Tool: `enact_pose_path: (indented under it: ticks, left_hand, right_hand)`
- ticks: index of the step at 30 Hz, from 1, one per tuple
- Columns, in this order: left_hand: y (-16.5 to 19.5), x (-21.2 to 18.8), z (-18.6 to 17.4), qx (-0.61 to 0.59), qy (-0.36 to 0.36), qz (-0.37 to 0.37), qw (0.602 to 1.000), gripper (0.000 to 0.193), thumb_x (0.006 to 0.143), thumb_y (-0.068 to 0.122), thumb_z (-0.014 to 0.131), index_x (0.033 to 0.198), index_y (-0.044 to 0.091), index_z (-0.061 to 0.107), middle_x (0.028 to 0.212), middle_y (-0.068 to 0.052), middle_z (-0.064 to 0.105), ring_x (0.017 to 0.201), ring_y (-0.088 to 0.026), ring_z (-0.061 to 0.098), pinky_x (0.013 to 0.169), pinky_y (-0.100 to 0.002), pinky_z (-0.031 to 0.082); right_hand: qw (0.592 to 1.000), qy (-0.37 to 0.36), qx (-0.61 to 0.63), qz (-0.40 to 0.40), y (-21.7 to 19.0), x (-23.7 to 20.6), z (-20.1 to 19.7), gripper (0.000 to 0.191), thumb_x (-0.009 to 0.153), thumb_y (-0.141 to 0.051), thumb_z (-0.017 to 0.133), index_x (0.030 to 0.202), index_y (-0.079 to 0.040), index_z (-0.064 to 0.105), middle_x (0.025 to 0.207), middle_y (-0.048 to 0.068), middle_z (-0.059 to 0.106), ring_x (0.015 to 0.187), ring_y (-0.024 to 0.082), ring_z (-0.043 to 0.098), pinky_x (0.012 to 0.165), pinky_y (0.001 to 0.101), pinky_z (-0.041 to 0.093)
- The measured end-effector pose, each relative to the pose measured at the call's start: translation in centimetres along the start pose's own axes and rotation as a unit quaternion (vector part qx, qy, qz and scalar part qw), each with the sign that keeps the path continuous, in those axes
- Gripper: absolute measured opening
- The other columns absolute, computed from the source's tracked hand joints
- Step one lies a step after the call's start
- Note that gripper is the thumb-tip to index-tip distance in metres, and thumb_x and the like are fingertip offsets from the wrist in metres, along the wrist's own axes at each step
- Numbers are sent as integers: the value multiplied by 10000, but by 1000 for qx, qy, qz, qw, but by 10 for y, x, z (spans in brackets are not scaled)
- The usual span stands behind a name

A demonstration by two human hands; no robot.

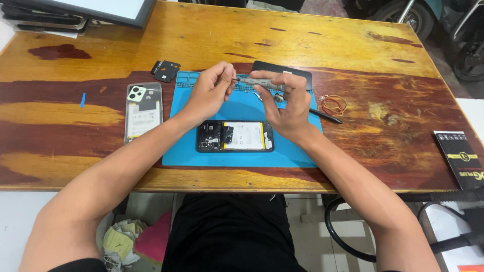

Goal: The person uses a precision screwdriver to remove and reinstall several small screws from a disassembled smartphone on a blue mat. The phone remains open with the battery exposed throughout the clip.

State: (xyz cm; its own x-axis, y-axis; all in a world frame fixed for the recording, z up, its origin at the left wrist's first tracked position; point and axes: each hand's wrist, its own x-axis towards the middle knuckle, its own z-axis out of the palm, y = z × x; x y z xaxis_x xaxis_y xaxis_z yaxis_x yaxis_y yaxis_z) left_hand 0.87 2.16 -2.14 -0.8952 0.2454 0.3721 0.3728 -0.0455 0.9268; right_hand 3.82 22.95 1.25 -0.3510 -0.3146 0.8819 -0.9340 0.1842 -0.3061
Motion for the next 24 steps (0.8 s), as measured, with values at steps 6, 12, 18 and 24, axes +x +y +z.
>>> enact_pose_path:
  ticks: [6, 12, 18, 24]
  left_hand:
    - [-1, 1, -2, 18, 0, -7, 1000, 304, 1124, 311, 473, 969, 72, 579, 766, 33, 535, 669, -48, 505, 590, -221, 453]
    - [-2, -1, -2, 32, -1, -5, 999, 330, 1120, 328, 482, 946, 67, 584, 742, 31, 542, 656, -47, 522, 586, -224, 469]
    - [-1, 0, -3, 29, 4, -20, 999, 352, 1110, 350, 487, 949, 60, 604, 721, 28, 554, 640, -48, 524, 573, -228, 467]
    - [2, -2, -3, 43, 7, -16, 999, 390, 1110, 382, 488, 933, 53, 602, 709, 25, 550, 647, -46, 524, 559, -233, 460]
  right_hand:
    - [1000, 3, -16, 16, 1, -1, 0, 448, 1011, 118, 700, 1194, -52, 328, 1166, 259, 719, 1049, 278, 775, 802, 305, 641]
    - [1000, 2, -1, 19, 2, 0, 1, 439, 1022, 123, 682, 1202, -53, 323, 1180, 267, 712, 1078, 298, 768, 857, 327, 641]
    - [999, -6, 16, 29, 1, -1, -1, 429, 1039, 132, 659, 1220, -50, 316, 1212, 265, 693, 1128, 320, 756, 922, 356, 658]
    - [999, -10, 19, 33, 3, -2, 1, 423, 1028, 134, 664, 1221, -50, 335, 1194, 261, 699, 1098, 303, 759, 859, 330, 647]
